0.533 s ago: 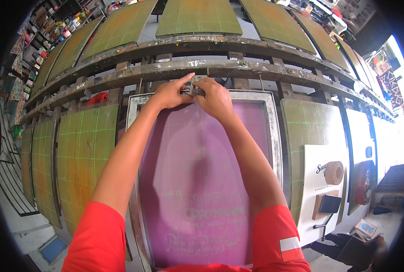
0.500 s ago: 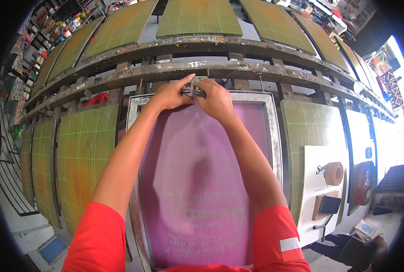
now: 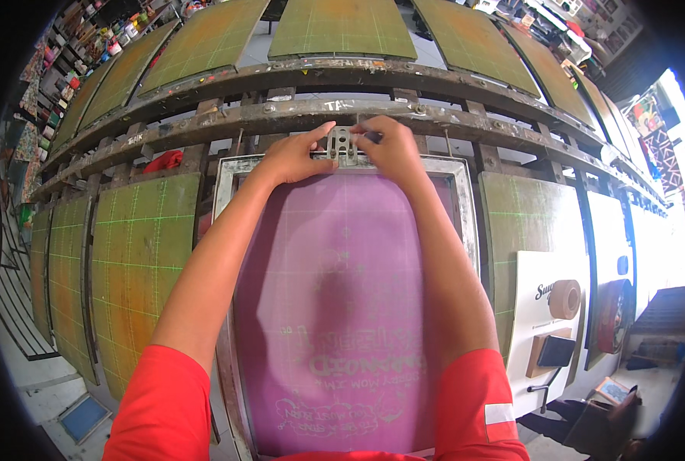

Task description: The person adjusts a screen printing frame on a rail by using a wrench and a screwdriver to tighten the mounting hardware. They position the frame, use the tools to secure the top clamp, and then lift the frame off the station.

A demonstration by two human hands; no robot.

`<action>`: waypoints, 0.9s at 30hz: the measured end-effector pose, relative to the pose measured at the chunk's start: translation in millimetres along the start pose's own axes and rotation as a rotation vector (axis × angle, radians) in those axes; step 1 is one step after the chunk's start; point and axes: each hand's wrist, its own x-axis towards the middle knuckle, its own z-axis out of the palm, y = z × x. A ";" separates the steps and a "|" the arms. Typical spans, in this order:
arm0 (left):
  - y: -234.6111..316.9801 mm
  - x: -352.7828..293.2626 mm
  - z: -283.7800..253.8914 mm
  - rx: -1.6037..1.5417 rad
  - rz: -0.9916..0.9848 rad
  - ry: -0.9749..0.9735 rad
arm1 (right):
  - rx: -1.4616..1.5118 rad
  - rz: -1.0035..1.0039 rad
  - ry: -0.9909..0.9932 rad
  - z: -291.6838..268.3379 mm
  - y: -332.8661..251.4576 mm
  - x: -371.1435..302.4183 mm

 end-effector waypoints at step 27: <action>1.4 1.0 -0.2 0.002 -0.007 -0.010 | -0.352 -0.027 -0.055 -11.6 -16.1 -13.3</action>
